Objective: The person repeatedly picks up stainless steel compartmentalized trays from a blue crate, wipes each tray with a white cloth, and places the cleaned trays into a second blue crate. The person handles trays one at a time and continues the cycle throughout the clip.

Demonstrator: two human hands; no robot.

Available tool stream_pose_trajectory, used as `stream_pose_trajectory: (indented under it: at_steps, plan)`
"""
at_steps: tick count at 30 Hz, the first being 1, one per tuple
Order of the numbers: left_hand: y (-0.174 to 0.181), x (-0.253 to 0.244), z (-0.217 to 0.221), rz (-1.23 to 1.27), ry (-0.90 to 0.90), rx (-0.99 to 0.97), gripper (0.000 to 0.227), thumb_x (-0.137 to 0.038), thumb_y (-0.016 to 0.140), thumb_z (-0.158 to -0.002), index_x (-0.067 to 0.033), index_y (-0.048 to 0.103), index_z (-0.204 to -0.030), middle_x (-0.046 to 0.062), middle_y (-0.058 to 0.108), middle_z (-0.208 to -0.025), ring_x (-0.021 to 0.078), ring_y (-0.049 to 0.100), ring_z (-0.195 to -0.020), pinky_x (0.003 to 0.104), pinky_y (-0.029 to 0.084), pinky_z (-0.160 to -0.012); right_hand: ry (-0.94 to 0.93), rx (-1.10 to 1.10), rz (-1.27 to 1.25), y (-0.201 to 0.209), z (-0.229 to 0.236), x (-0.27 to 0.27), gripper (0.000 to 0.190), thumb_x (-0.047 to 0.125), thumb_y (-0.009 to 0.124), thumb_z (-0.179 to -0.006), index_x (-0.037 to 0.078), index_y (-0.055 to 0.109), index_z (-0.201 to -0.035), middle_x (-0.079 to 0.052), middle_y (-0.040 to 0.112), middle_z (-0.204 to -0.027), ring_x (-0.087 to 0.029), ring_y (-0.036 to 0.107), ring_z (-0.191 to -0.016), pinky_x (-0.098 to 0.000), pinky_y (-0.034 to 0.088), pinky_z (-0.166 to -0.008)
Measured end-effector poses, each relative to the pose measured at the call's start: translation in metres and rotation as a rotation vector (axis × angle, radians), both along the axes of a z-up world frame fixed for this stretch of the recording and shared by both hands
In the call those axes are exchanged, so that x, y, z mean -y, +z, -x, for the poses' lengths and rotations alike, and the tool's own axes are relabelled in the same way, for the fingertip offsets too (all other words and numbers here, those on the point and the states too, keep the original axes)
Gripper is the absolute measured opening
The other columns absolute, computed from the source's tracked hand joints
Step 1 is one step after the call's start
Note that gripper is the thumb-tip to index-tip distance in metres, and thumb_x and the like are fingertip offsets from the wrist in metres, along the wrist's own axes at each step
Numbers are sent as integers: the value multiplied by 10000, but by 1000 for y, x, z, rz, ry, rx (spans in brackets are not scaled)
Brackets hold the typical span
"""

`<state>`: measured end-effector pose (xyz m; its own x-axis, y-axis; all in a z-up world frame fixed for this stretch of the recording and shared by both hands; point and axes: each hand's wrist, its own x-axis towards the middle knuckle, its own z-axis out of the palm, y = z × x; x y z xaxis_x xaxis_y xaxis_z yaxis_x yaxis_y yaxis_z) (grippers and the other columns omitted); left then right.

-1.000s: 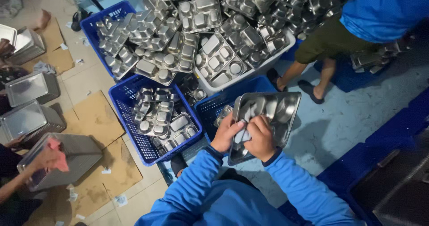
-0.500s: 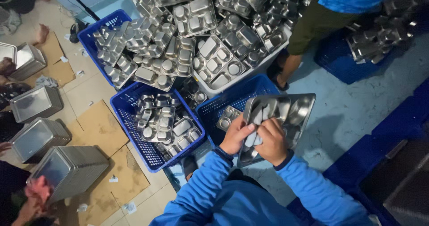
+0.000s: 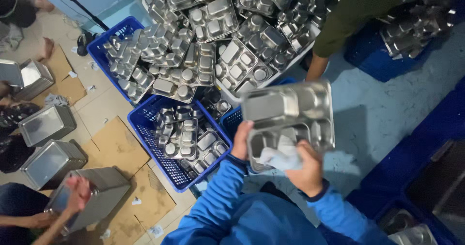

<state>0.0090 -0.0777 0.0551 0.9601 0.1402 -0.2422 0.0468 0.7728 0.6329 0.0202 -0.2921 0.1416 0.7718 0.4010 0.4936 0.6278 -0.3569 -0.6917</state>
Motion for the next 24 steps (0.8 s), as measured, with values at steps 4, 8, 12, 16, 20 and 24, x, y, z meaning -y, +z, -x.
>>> stream_pose_trajectory:
  at_steps: [4,8,12,16,20,24]
  plan:
    - [-25,-60,20,50,232,46,579,-445,555,-992,24,595,-1329,155,698,-1197,278,702,-1045,418,561,-948,-164,-207,-266,2,-10,35,372,115,735,-844,-14,650,-1183,-129,716,-1095,-256,690,-968,-364,562,-912]
    - [-43,-81,30,261,304,91,660,-500,558,-945,42,583,-1320,184,711,-1180,303,710,-1036,429,566,-931,-174,-950,-820,-21,-15,34,329,182,599,-1004,10,634,-1283,-118,726,-1178,-277,714,-1055,-437,570,-956]
    - [-57,-43,21,351,259,351,462,-197,660,-1057,-60,524,-1475,120,647,-1303,297,636,-1215,470,494,-1098,37,-1362,-1030,-75,22,-37,445,204,632,-906,84,604,-1333,-67,708,-1260,-234,686,-1149,-431,525,-992]
    - [-52,-55,36,211,-80,281,649,-216,691,-929,-69,453,-1515,116,569,-1460,309,547,-1357,512,430,-1159,-105,-1228,-914,-115,23,-69,323,25,679,-908,-2,667,-1229,-105,704,-1096,-262,690,-983,-424,563,-843]
    - [-37,-111,53,320,-127,370,729,-325,690,-944,-121,383,-1573,207,527,-1516,382,509,-1389,527,395,-1161,-167,-1294,-592,-114,-20,-14,308,-1,680,-806,-26,697,-1112,-133,729,-981,-282,712,-843,-432,583,-711]
    - [-61,-124,31,258,29,-46,600,-273,684,-892,-146,450,-1430,148,601,-1338,335,597,-1209,494,485,-1003,-86,-1509,-454,-109,-56,51,332,41,667,-799,-32,684,-1122,-124,744,-980,-257,730,-848,-431,614,-737]
